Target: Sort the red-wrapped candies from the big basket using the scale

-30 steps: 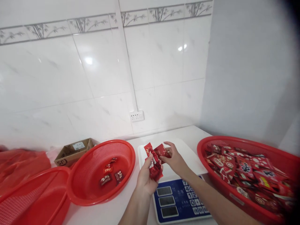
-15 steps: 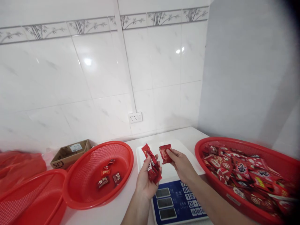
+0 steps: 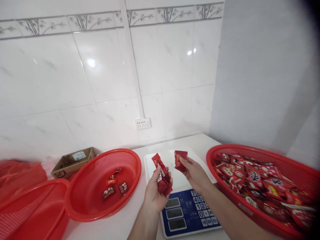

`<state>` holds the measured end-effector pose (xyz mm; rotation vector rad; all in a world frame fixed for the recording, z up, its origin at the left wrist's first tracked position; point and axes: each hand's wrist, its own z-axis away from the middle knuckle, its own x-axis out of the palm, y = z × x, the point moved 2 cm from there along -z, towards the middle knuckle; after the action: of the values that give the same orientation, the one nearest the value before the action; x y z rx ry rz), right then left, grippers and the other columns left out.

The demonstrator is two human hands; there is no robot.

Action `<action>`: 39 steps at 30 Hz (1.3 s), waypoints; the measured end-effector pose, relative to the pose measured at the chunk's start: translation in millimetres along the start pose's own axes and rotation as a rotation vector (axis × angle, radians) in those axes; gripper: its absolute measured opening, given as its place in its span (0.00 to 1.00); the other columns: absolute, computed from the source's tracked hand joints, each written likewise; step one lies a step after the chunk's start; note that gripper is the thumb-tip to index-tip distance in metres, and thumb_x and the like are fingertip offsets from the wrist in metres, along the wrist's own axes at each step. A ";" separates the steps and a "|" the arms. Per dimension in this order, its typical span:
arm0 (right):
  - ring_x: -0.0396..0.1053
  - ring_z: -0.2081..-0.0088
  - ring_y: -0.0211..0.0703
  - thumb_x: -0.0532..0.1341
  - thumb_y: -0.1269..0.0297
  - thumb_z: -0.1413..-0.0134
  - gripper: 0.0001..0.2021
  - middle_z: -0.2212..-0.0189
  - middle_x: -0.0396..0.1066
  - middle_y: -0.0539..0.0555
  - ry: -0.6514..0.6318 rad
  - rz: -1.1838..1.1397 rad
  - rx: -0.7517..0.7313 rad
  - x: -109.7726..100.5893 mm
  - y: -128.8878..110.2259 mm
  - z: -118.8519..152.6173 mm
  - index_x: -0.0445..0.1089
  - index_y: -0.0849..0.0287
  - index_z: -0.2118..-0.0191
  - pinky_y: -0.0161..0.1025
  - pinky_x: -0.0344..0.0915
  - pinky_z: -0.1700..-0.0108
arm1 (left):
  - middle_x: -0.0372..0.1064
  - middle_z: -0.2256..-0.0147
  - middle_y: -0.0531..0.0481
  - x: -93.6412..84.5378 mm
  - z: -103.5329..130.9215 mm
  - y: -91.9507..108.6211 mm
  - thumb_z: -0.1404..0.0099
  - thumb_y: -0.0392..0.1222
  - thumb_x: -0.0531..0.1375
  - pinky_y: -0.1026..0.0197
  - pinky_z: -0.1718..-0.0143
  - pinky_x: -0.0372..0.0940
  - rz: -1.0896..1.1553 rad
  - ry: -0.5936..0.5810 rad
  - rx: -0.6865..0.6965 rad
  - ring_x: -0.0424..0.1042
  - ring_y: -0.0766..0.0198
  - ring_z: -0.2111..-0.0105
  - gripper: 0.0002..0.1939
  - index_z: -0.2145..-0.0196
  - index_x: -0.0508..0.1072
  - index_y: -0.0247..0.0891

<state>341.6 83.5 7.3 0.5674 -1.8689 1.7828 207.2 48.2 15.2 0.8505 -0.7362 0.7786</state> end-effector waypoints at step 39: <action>0.69 0.70 0.41 0.69 0.55 0.64 0.14 0.75 0.75 0.51 0.075 0.146 -0.182 -9.9 7.6 11.0 0.76 0.59 0.70 0.40 0.66 0.62 | 0.73 0.73 0.52 6.9 3.0 -22.5 0.46 0.39 0.64 0.63 0.69 0.70 -0.323 -0.091 0.276 0.73 0.67 0.76 0.11 0.65 0.69 0.37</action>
<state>344.1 72.6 -5.0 0.3002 -2.0379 1.6745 228.5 37.9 14.0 1.2270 -0.5578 0.5601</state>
